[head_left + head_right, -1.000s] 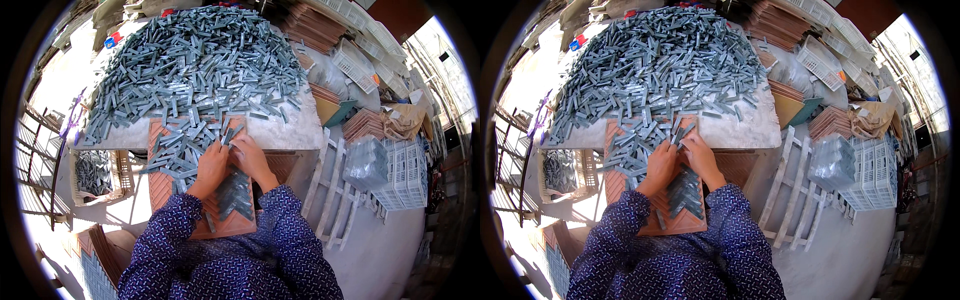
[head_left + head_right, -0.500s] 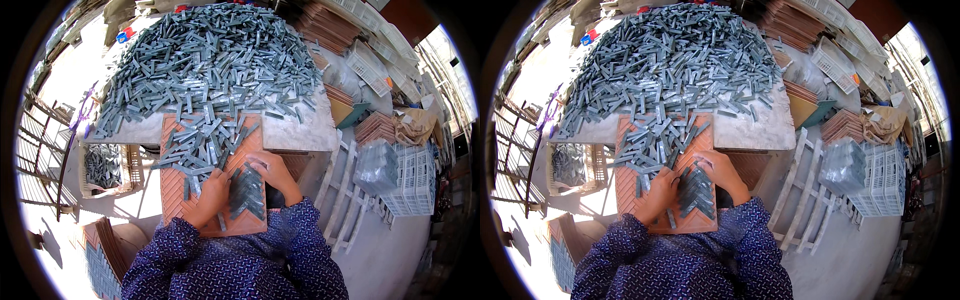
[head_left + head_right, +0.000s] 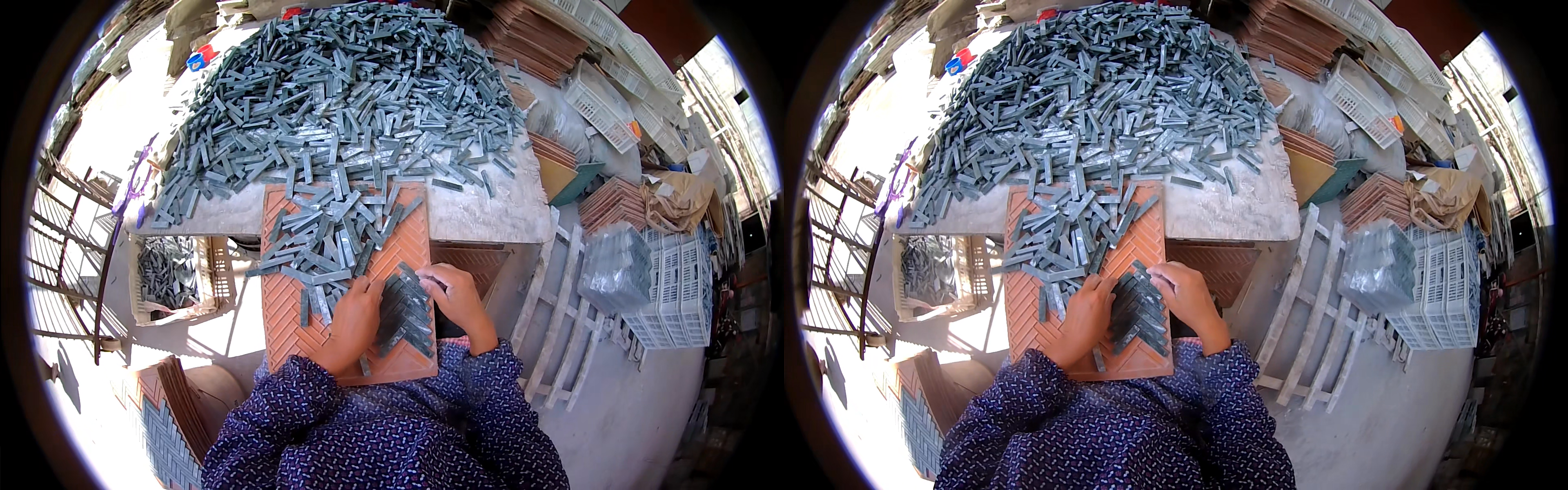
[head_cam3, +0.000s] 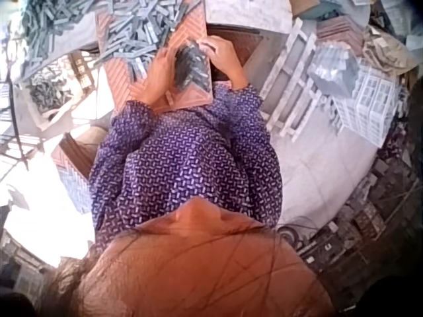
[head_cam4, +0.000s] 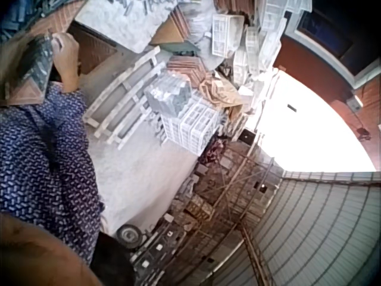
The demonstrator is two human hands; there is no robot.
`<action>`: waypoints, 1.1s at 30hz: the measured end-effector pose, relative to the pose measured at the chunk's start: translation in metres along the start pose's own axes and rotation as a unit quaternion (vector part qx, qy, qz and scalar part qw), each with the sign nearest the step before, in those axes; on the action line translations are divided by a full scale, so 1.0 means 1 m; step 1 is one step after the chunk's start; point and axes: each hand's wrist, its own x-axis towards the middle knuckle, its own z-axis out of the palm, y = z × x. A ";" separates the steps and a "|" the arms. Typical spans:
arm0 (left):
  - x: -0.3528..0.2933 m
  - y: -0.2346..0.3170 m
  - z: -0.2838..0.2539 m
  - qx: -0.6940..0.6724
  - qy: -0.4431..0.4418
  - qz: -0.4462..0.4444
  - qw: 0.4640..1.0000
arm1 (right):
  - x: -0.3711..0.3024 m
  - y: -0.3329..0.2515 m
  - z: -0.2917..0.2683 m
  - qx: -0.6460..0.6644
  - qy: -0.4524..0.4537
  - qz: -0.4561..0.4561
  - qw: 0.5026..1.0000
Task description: The person arranges small rectangular tiles by hand onto a square board to form a herringbone pattern. They handle the board, flip it to check alignment, and place individual tiles one by one from a large pile on the table.
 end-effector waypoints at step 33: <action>-0.020 -0.005 0.001 -0.004 0.018 0.109 0.994 | 0.022 -0.012 0.044 -0.144 0.112 -0.049 0.982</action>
